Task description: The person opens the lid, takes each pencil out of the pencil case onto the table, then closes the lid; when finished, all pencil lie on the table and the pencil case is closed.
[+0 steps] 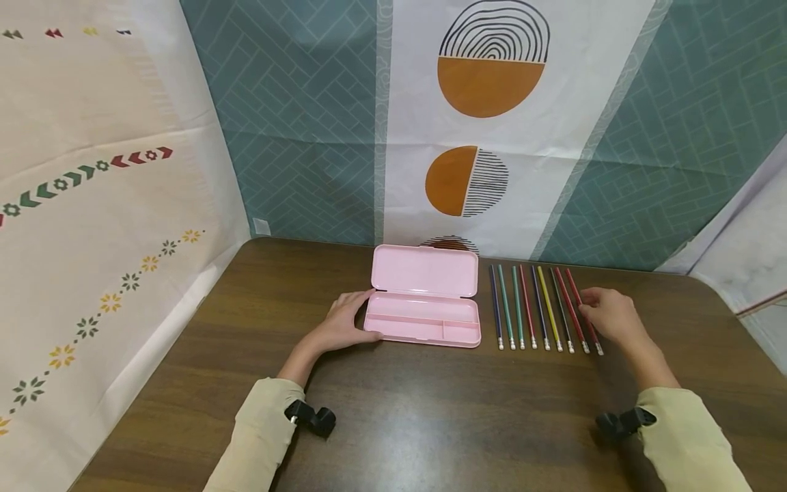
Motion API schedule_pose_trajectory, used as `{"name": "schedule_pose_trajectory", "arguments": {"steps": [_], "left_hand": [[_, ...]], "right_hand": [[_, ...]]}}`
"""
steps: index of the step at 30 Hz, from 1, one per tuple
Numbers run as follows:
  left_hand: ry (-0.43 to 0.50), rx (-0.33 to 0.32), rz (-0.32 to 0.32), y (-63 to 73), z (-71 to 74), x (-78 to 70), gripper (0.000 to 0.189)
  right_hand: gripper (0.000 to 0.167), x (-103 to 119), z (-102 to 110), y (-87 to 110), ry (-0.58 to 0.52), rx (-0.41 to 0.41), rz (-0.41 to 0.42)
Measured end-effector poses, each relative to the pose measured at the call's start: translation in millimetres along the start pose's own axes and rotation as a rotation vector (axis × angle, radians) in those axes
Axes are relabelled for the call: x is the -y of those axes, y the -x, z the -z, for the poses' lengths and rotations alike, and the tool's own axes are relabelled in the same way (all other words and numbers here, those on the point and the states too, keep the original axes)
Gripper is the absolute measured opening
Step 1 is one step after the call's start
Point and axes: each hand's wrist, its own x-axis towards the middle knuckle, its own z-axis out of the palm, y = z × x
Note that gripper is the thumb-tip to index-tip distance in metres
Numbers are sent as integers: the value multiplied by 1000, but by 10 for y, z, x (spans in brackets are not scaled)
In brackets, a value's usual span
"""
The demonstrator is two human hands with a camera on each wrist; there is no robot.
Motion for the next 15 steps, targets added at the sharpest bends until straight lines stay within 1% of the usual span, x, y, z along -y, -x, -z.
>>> {"name": "schedule_pose_trajectory", "arguments": {"steps": [4,8,11,15], "left_hand": [[-1,-4,5,11,4,4,90],[0,-1,3,18,6,0,90],[-5,1,3,14,3,4,90],[-8,6,7,5,-3,6,91]], "right_hand": [[33,284,8,-96,5,-6,74],[31,612,-35,-189,-2,10,167],[29,847,-109,-258,-24,29,250],[25,1118,-258,-329,-73,66,379]]}}
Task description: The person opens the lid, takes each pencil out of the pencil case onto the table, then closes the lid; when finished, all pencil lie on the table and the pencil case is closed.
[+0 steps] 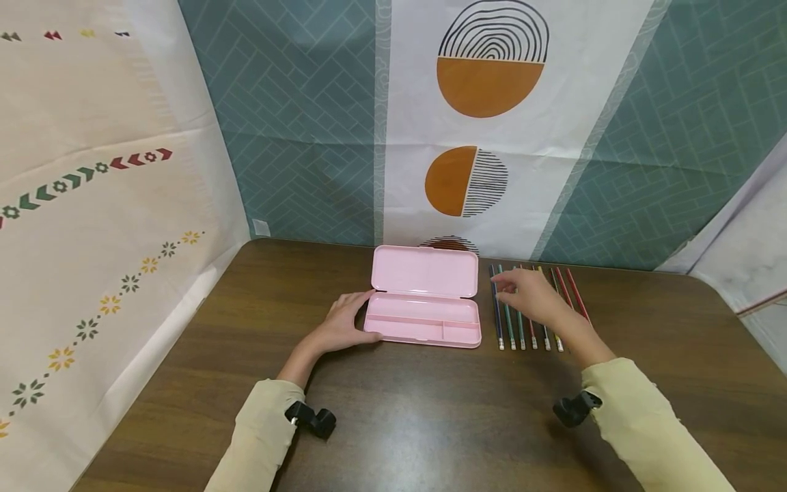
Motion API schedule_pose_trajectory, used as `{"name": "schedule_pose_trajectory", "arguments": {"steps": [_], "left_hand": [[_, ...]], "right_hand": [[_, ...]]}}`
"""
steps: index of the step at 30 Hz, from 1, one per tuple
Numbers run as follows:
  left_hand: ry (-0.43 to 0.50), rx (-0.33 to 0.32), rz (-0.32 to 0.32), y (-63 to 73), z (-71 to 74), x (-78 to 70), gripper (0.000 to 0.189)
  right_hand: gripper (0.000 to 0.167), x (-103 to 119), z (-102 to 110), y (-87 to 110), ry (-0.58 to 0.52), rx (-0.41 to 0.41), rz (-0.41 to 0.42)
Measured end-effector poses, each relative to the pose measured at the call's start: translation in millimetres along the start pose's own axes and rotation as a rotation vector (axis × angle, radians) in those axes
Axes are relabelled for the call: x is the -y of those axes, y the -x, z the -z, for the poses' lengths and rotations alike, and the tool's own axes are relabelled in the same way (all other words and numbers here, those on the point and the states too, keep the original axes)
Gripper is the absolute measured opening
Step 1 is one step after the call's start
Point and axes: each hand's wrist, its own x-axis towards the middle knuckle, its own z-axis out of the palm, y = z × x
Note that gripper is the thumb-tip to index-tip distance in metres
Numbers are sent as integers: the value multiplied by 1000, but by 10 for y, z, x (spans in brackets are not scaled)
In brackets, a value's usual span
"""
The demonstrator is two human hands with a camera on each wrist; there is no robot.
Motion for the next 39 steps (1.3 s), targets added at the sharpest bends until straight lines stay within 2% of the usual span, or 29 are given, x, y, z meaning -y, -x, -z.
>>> {"name": "schedule_pose_trajectory", "arguments": {"steps": [3,6,7,11,16,19,29,32,36,39], "left_hand": [[3,-1,1,-2,-3,-1,91],[3,-3,-2,0,-6,1,91],[1,-3,-2,-1,-7,1,91],[-2,-2,-1,2,-7,4,90],[-1,-5,-1,2,-5,13,90],[-4,-12,-5,1,-4,23,90],[-4,-7,-6,-1,-3,18,89],[-5,-11,-15,-2,-6,21,89],[-6,-13,-22,-6,-11,25,89],[-4,-11,-21,-9,-12,21,90]], "right_hand": [[21,141,-133,-103,-50,59,54],[18,251,-276,-184,-96,124,59],[19,278,-323,-208,-112,155,38],[17,357,-496,-282,-145,195,29],[15,406,-632,-323,-178,218,66],[14,416,-657,-341,-187,242,92],[15,448,-640,-396,-129,348,103],[15,434,-623,-411,-122,364,137],[16,411,-594,-419,-141,405,161],[18,401,-558,-422,-182,451,128]]}}
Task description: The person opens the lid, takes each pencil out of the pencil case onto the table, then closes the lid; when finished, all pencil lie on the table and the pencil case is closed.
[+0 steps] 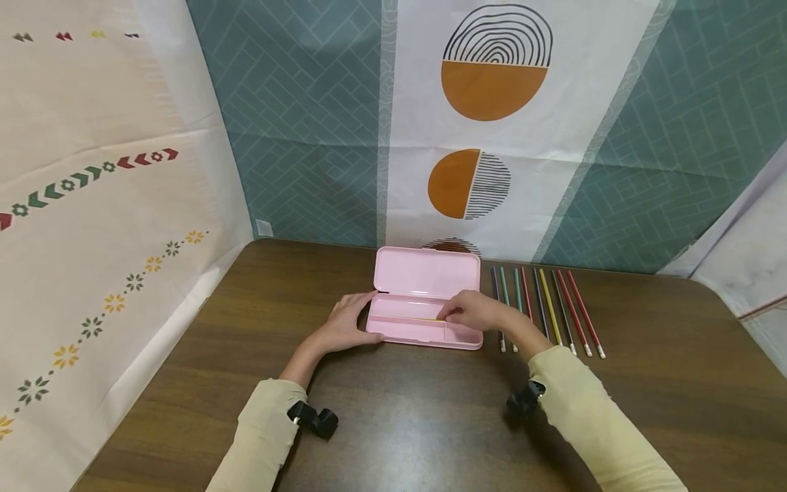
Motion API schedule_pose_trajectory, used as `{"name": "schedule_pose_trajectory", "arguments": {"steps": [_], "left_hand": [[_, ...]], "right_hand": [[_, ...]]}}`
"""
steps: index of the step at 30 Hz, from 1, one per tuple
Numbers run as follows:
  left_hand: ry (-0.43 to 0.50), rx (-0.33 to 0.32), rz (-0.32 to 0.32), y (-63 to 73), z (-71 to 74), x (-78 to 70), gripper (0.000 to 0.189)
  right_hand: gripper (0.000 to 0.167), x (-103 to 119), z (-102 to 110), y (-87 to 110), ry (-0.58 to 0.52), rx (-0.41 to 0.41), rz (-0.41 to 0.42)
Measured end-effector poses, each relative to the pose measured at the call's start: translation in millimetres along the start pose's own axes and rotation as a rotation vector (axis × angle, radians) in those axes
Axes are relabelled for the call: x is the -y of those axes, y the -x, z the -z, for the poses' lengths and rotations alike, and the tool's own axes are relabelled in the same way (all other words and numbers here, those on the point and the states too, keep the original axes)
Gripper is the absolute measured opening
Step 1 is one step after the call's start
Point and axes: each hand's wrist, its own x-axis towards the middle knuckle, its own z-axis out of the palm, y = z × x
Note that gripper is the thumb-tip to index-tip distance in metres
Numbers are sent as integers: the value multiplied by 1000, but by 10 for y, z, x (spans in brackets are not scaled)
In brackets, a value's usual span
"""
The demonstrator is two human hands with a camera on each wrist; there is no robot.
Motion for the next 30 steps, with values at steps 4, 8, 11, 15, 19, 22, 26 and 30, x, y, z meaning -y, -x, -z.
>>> {"name": "schedule_pose_trajectory", "arguments": {"steps": [4,8,11,15,19,22,26,30], "left_hand": [[7,6,5,-1,1,-13,90],[12,5,3,-1,7,-27,90],[9,4,1,-3,10,-27,90],[2,5,1,-1,7,-14,90],[1,7,-2,1,2,-17,90],[3,4,1,8,2,-24,90],[3,0,1,8,2,-24,90],[2,-2,1,11,3,-18,91]], "right_hand": [[18,-12,34,4,-41,30,-25],[17,-3,34,-7,-41,24,-12],[16,12,25,-12,-33,7,-6],[10,37,20,-11,-18,-30,-17],[7,57,42,7,1,-87,-25],[9,74,77,32,3,-136,-32],[14,85,139,75,0,-193,-58],[14,66,203,121,-9,-235,-96]]}}
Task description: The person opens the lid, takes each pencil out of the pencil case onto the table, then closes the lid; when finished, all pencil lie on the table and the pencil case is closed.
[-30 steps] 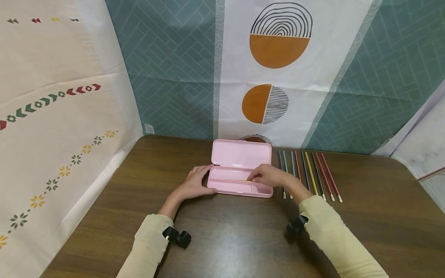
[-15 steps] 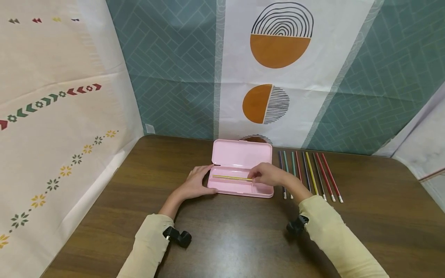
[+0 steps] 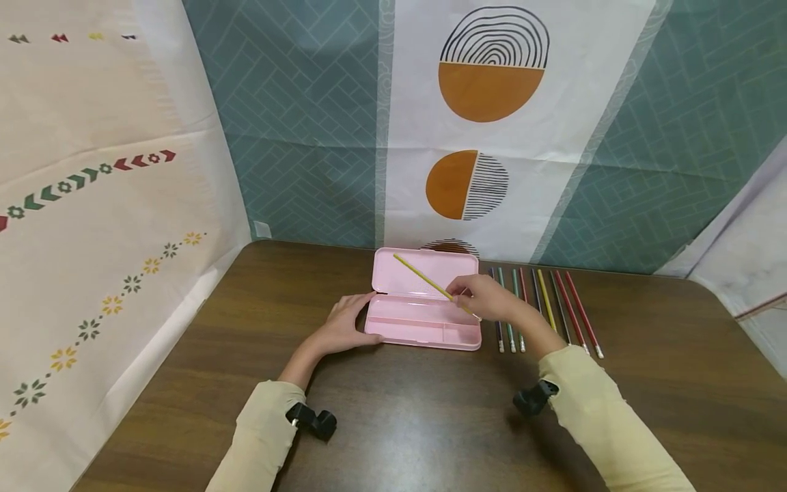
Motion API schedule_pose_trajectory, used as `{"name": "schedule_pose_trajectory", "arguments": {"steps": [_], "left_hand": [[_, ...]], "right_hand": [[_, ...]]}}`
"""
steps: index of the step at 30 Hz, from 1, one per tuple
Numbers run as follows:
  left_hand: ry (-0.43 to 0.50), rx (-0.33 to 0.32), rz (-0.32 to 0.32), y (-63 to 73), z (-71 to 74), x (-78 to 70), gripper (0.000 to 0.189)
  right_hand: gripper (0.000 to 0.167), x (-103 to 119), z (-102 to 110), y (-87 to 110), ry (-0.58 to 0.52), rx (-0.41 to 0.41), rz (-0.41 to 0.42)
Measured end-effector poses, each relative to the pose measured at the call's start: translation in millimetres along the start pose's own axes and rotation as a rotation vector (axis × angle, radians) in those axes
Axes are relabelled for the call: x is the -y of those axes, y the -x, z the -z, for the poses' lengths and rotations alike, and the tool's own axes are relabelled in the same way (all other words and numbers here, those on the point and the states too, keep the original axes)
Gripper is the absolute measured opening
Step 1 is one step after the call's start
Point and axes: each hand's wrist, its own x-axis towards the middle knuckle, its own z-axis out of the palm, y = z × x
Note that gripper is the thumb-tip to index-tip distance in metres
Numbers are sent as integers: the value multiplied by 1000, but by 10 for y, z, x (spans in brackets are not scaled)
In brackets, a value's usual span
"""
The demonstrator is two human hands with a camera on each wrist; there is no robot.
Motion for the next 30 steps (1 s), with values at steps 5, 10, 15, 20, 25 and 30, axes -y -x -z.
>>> {"name": "schedule_pose_trajectory", "arguments": {"steps": [5,10,15,20,25,30], "left_hand": [[-2,-2,-1,5,-1,11,91],[5,1,10,17,9,10,91],[5,4,18,12,10,9,91],[-3,5,10,4,-3,1,91],[6,5,13,1,2,-15,91],[0,6,13,-1,-3,-12,90]], "right_hand": [[18,-62,94,80,1,-44,-40],[22,-173,189,191,5,-94,-81],[22,-326,279,342,-7,-157,-138],[24,-502,409,544,31,-222,-182],[26,-638,545,741,57,-272,-259],[28,-777,624,908,67,-329,-297]]}}
